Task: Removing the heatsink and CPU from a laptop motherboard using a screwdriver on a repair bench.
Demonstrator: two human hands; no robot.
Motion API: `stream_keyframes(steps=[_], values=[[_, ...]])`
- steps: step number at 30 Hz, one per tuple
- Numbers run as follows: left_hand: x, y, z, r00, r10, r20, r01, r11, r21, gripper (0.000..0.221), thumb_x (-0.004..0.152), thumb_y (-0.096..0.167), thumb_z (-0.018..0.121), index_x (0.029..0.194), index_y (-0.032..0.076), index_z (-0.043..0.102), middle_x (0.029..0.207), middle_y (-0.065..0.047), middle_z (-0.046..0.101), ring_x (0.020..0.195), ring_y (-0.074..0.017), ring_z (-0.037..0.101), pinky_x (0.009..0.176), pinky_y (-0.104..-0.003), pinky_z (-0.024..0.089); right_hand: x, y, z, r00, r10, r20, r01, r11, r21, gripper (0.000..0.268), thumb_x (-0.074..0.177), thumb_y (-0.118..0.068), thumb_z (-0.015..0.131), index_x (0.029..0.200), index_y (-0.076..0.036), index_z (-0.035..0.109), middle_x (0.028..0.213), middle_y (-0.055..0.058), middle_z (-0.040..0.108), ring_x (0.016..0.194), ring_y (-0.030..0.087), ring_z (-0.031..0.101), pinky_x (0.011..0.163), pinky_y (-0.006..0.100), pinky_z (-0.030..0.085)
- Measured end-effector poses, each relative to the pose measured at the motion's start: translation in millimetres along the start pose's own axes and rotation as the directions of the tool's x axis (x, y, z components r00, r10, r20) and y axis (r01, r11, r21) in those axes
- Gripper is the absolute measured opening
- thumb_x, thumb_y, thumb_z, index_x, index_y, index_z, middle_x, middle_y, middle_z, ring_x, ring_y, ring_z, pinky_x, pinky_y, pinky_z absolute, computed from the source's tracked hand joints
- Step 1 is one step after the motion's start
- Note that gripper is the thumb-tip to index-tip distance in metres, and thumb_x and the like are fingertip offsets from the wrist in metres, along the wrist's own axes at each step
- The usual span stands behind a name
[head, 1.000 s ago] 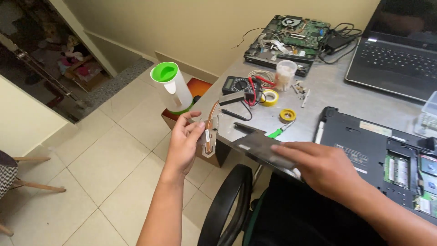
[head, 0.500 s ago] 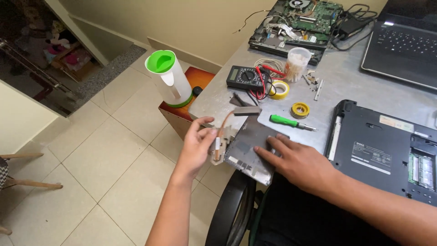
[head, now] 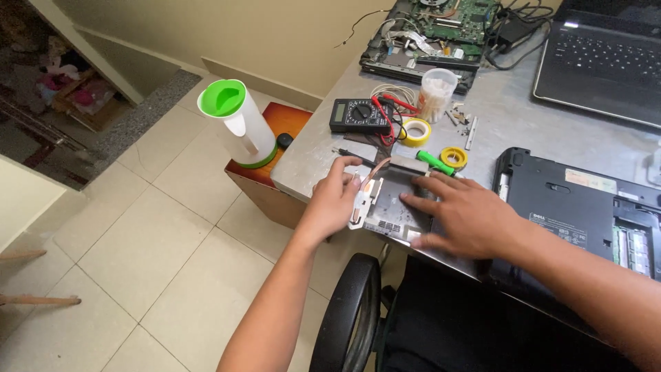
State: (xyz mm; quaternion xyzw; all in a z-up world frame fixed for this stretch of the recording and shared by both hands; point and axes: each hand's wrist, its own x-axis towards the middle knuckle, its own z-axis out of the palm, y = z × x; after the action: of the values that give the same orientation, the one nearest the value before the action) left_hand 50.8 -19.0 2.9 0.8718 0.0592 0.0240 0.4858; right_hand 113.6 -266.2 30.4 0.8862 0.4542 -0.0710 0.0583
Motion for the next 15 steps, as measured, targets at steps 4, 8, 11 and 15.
stream_keyframes(steps=[4, 8, 11, 15], values=[[13.7, 6.8, 15.6, 0.998, 0.064, -0.029, -0.061, 0.993, 0.099, 0.042, 0.099, 0.018, 0.056, 0.14, 0.015, 0.048, 0.11, -0.017, 0.077, 0.105, -0.0391, 0.07, 0.098, -0.053, 0.043, 7.9, 13.8, 9.8, 0.997, 0.078, -0.011, -0.078, 0.997, -0.007, 0.077, 0.093, -0.079, 0.042, 0.15, -0.029, 0.051, 0.156, 0.006, 0.045, 0.149, 0.033, 0.042, 0.117, 0.052, 0.039], [35.2, 1.0, 31.8, 0.993, 0.108, -0.049, -0.102, 0.989, 0.105, 0.044, 0.096, 0.02, 0.063, 0.139, 0.015, 0.052, 0.113, -0.018, 0.075, 0.108, -0.0403, 0.068, 0.096, -0.053, 0.046, 8.9, 14.9, 14.7, 0.993, 0.117, -0.03, -0.118, 0.993, -0.032, 0.077, 0.093, -0.08, 0.038, 0.151, -0.03, 0.049, 0.156, 0.005, 0.044, 0.149, 0.032, 0.042, 0.117, 0.051, 0.038], [38.0, 5.0, 37.5, 0.989, 0.135, -0.058, -0.119, 0.969, 0.215, 0.046, 0.098, 0.024, 0.063, 0.142, 0.017, 0.054, 0.122, -0.013, 0.073, 0.115, -0.0342, 0.062, 0.101, -0.05, 0.042, 4.0, 17.2, 14.3, 0.989, 0.141, -0.049, -0.141, 0.99, -0.017, 0.075, 0.094, -0.078, 0.041, 0.151, -0.03, 0.049, 0.156, 0.005, 0.045, 0.148, 0.033, 0.043, 0.118, 0.053, 0.036], [40.8, -7.1, 46.7, 0.977, 0.183, -0.109, -0.143, 0.942, 0.304, 0.049, 0.096, 0.027, 0.067, 0.142, 0.017, 0.055, 0.129, -0.013, 0.07, 0.121, -0.0338, 0.058, 0.102, -0.051, 0.042, -24.9, 27.1, 0.8, 0.982, 0.103, -0.158, -0.093, 0.993, 0.067, 0.061, 0.092, -0.066, 0.056, 0.142, -0.031, 0.057, 0.147, 0.003, 0.054, 0.139, 0.029, 0.053, 0.115, 0.054, 0.038]])
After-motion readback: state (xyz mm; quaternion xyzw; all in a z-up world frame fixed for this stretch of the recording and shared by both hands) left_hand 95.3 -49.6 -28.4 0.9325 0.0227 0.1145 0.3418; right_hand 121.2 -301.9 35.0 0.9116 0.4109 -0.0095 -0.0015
